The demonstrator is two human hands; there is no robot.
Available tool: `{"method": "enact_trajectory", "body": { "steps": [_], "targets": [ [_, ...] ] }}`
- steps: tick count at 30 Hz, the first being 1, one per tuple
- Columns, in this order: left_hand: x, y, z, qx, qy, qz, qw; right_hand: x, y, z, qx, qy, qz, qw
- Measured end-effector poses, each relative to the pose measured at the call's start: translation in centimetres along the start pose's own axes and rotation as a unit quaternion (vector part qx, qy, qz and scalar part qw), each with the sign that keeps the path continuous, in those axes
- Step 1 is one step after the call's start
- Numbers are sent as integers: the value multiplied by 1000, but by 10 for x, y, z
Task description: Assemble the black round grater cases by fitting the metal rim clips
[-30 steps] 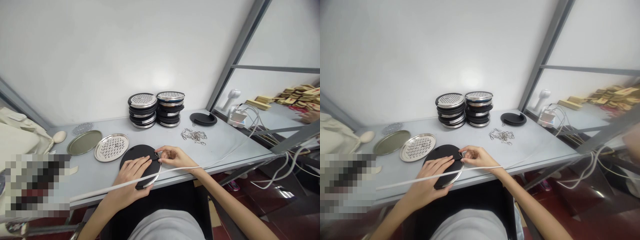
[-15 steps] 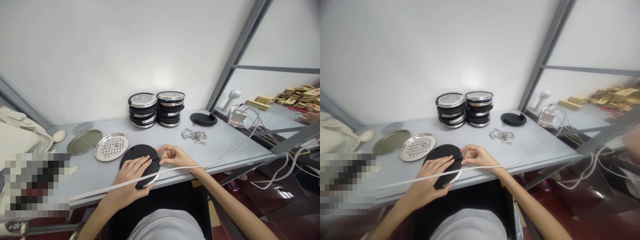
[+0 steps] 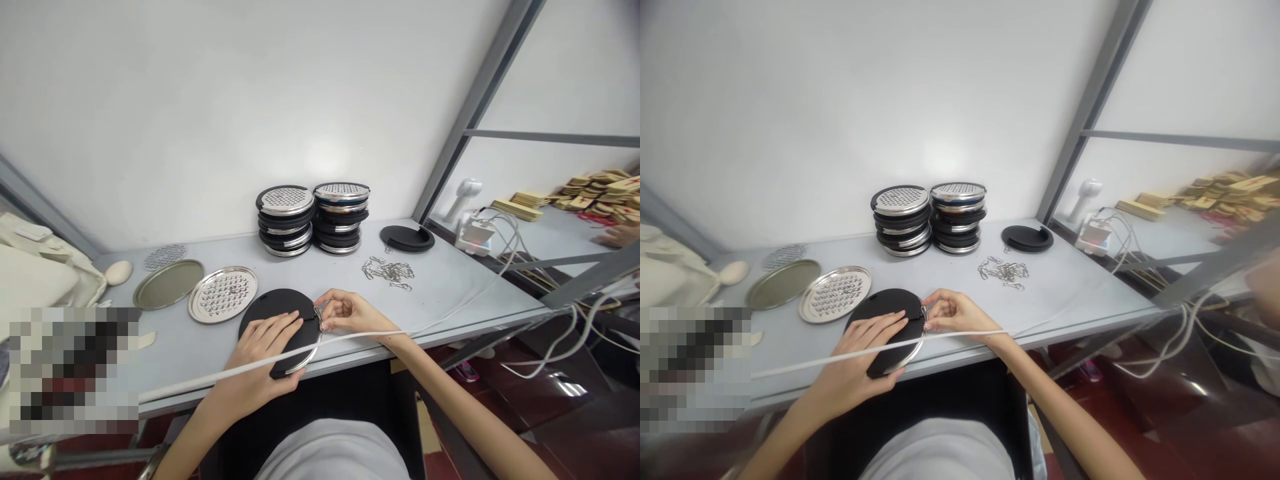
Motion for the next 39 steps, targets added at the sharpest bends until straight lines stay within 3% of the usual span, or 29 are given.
{"method": "enact_trajectory", "body": {
  "steps": [17,30,35,39],
  "targets": [
    [0,-1,0,-6,0,2,1000,1,-2,3,4,28,-25,999],
    [1,-2,2,-4,2,15,1000,-2,1,5,-2,40,22,999],
    [1,-1,1,-7,5,10,1000,-2,-1,4,-3,34,-9,999],
    [2,-2,2,-18,6,14,1000,-2,-9,-3,-5,36,-81,996]
  ]
}}
Point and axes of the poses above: each hand's wrist, its own x-axis away from the middle knuckle, its own y-axis out of the back of the hand, z = x × y, the point moved 4 cm from there along -x, towards the middle knuckle, and after that the axes turned 15 degrees about -z, right-handed, at the moved point
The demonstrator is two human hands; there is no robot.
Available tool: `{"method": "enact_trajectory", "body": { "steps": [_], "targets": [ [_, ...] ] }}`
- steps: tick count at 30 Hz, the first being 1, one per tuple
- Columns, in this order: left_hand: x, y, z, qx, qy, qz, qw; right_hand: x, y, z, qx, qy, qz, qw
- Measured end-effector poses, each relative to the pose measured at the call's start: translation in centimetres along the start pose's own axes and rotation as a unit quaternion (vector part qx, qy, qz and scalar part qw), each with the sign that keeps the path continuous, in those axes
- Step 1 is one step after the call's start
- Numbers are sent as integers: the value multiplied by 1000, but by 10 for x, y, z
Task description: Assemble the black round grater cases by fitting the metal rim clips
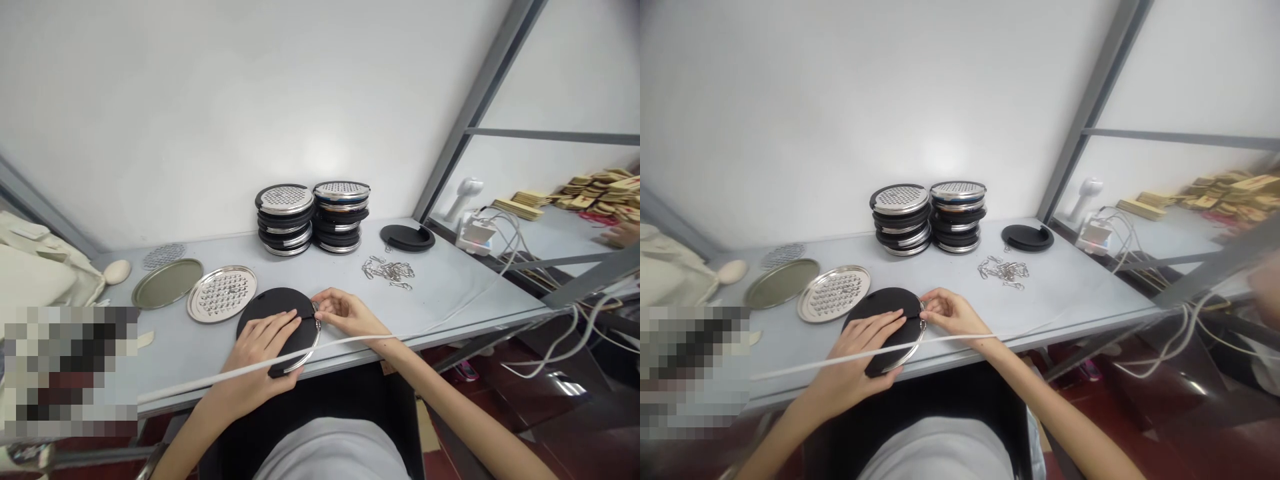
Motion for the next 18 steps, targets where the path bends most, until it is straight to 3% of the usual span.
{"method": "enact_trajectory", "body": {
  "steps": [2,9,18],
  "targets": [
    [0,0,1,-2,1,-7,1000,1,-3,-1,14,10,-27,999],
    [0,0,2,-4,-3,-12,1000,2,-4,1,7,14,-36,999],
    [0,1,1,-2,0,-16,1000,3,-4,2,16,30,-5,999]
  ]
}}
Point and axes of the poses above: each hand's wrist, its own x-axis away from the middle knuckle, its own y-axis out of the back of the hand, z = x × y, the point moved 4 cm from there along -x, towards the middle knuckle, and after that the axes turned 15 degrees about -z, right-handed, at the moved point
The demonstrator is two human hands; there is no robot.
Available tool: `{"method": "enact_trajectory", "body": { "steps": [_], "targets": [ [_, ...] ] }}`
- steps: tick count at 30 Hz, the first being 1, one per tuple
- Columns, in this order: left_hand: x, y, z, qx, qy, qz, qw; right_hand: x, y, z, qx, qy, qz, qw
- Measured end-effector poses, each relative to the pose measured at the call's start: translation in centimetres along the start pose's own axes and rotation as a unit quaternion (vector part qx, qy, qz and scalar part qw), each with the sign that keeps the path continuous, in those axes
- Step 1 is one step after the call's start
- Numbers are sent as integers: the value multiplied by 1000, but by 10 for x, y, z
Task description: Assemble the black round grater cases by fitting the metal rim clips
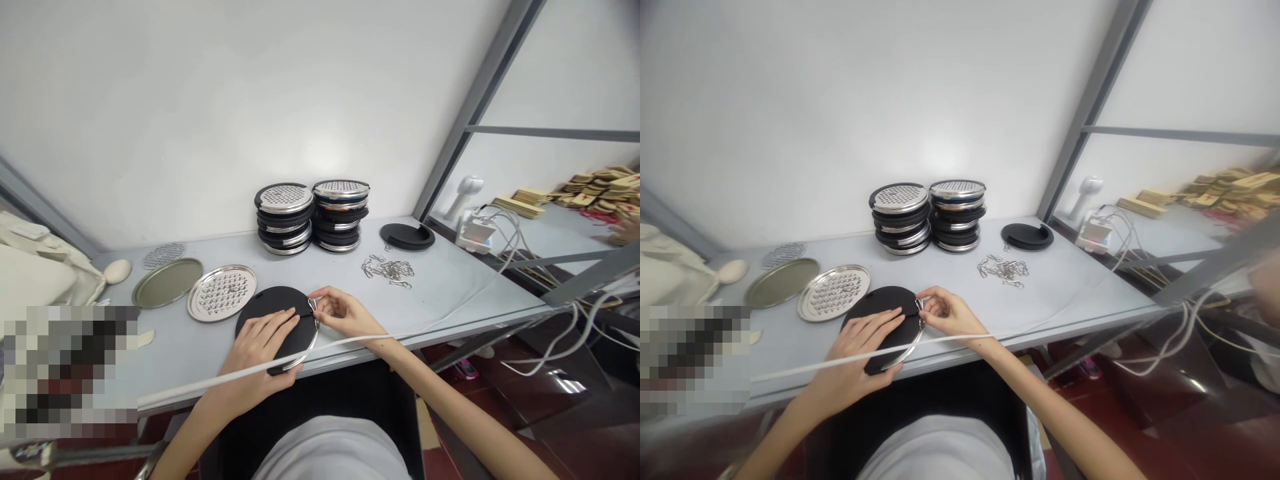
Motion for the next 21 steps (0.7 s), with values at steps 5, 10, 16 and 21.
{"method": "enact_trajectory", "body": {
  "steps": [5,10,16,21],
  "targets": [
    [0,-1,1,0,-2,-5,1000,0,1,-2,-6,8,10,1000],
    [0,-1,1,-1,0,2,1000,-1,0,-2,-5,1,-6,1000],
    [2,0,1,-3,-4,4,1000,0,-2,2,-1,2,-14,1000],
    [0,-1,1,-3,-1,5,1000,1,-1,3,23,0,-4,1000]
  ]
}}
Point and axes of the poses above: each hand's wrist, its own x-axis away from the middle knuckle, its own y-axis out of the back of the hand, z = x × y, the point moved 4 cm from there along -x, towards the middle knuckle, and after that the axes turned 15 degrees about -z, right-handed, at the moved point
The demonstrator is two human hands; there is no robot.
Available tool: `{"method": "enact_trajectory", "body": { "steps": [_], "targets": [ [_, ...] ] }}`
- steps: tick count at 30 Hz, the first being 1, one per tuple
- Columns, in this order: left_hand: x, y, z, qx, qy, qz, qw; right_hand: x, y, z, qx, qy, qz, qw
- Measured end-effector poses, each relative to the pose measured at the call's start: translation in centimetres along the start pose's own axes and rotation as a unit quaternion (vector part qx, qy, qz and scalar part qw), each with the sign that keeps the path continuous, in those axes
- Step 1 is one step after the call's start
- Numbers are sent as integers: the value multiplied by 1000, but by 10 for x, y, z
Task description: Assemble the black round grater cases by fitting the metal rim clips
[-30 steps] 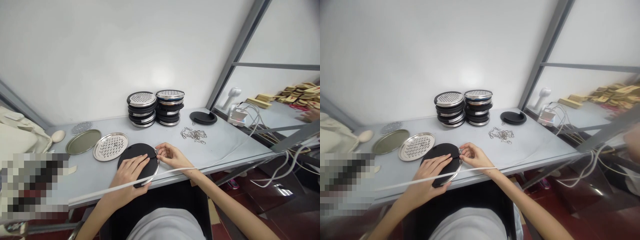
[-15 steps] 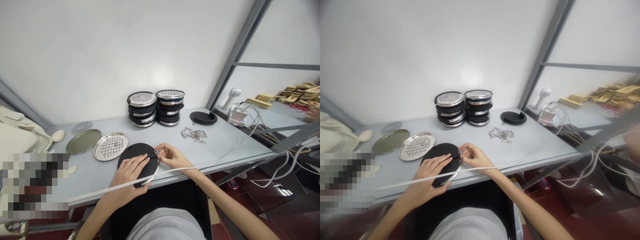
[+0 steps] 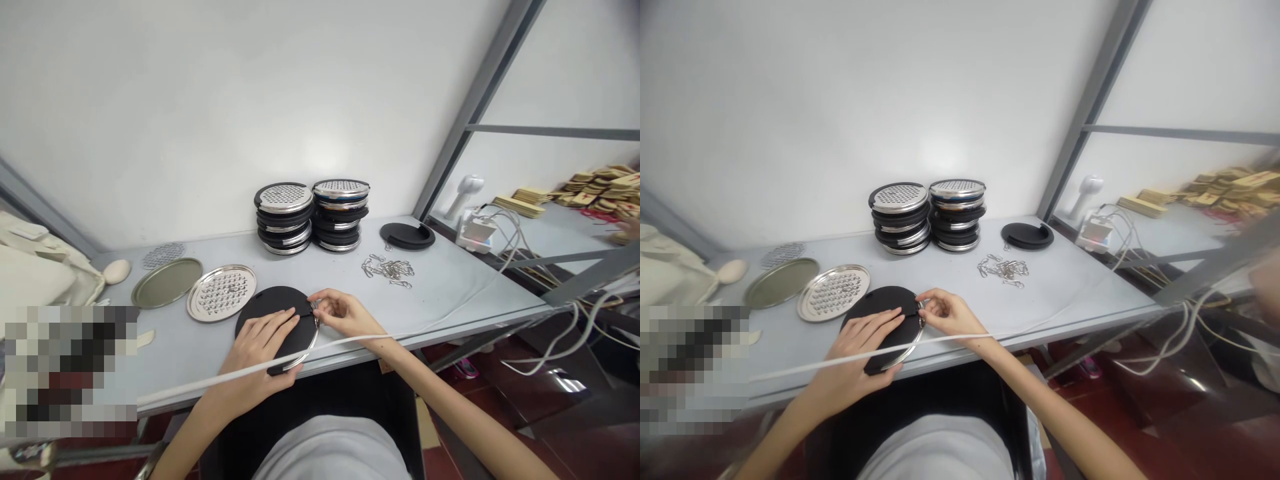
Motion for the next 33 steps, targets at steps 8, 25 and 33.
{"method": "enact_trajectory", "body": {
  "steps": [8,25,33],
  "targets": [
    [-1,2,-2,6,0,-1,1000,-1,0,-1,2,-9,-12,1000],
    [0,2,-2,5,2,2,1000,-2,2,-1,-21,-6,6,1000],
    [0,2,-1,6,3,-2,1000,-2,2,-4,-25,-3,4,1000]
  ]
}}
Point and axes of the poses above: each hand's wrist, its own x-axis away from the middle knuckle, its own y-axis out of the back of the hand, z = x × y, the point moved 4 cm from there along -x, towards the middle knuckle, and after that the axes turned 15 degrees about -z, right-handed, at the moved point
